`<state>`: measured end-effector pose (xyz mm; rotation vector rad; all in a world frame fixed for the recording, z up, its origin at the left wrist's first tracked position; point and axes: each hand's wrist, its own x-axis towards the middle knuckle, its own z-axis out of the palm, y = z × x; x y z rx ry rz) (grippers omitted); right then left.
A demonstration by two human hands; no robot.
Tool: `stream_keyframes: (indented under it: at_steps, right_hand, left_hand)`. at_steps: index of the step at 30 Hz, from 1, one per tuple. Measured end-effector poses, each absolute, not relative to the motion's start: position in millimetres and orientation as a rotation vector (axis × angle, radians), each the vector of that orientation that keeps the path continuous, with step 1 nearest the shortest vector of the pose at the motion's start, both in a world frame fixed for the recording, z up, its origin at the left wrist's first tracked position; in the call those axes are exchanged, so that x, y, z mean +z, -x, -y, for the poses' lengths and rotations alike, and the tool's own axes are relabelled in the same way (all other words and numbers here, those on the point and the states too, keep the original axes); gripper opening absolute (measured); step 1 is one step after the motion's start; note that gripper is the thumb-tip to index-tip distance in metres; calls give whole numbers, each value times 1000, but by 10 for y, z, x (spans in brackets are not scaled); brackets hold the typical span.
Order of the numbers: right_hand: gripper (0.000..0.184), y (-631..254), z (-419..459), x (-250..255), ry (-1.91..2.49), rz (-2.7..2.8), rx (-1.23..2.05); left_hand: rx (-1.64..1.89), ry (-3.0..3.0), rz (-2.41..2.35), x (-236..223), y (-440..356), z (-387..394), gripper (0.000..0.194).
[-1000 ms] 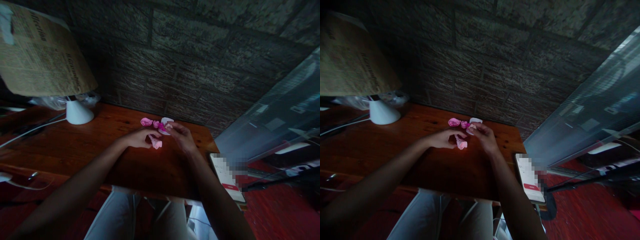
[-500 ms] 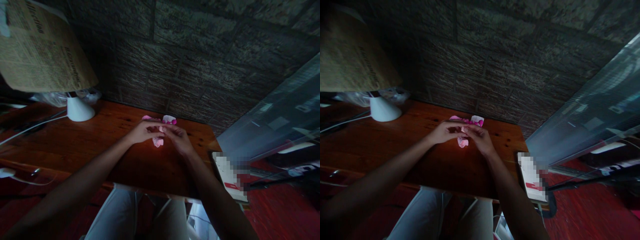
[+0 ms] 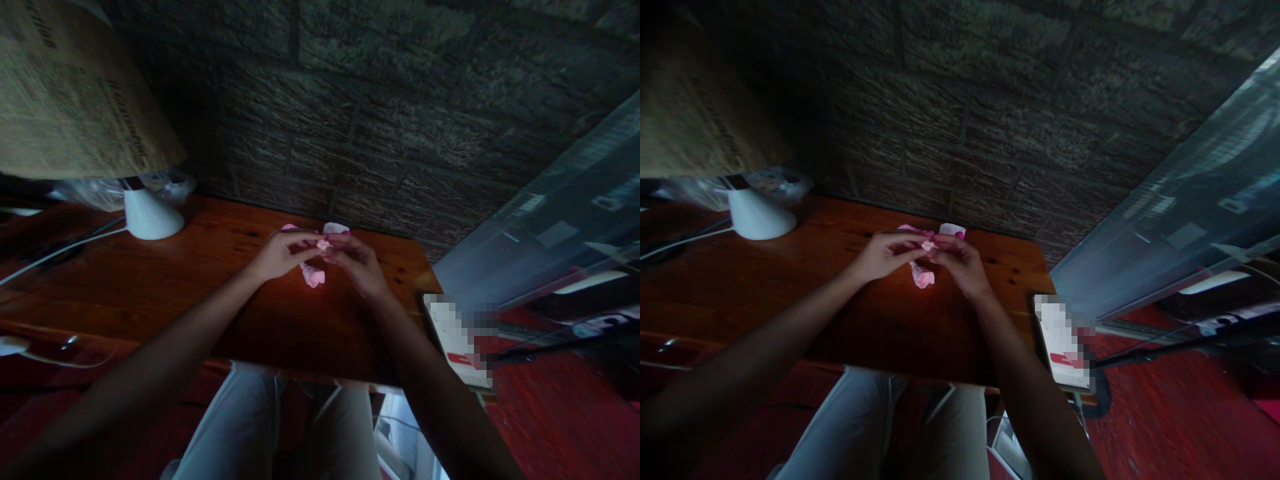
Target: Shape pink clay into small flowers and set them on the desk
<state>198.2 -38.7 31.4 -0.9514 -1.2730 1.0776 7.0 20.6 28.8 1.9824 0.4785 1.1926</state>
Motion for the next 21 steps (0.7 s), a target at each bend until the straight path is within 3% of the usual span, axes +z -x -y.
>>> stream_keyframes:
  at_steps: [16, 21]
  right_hand:
    - [17, -1917, 390, 254, 1001, 1284, 1087]
    - [25, -1837, 384, 289, 981, 1127, 1140]
  left_hand:
    - [1146, -1943, -387, 233, -139, -174, 13]
    - [1213, -1825, -428, 269, -175, -156, 13]
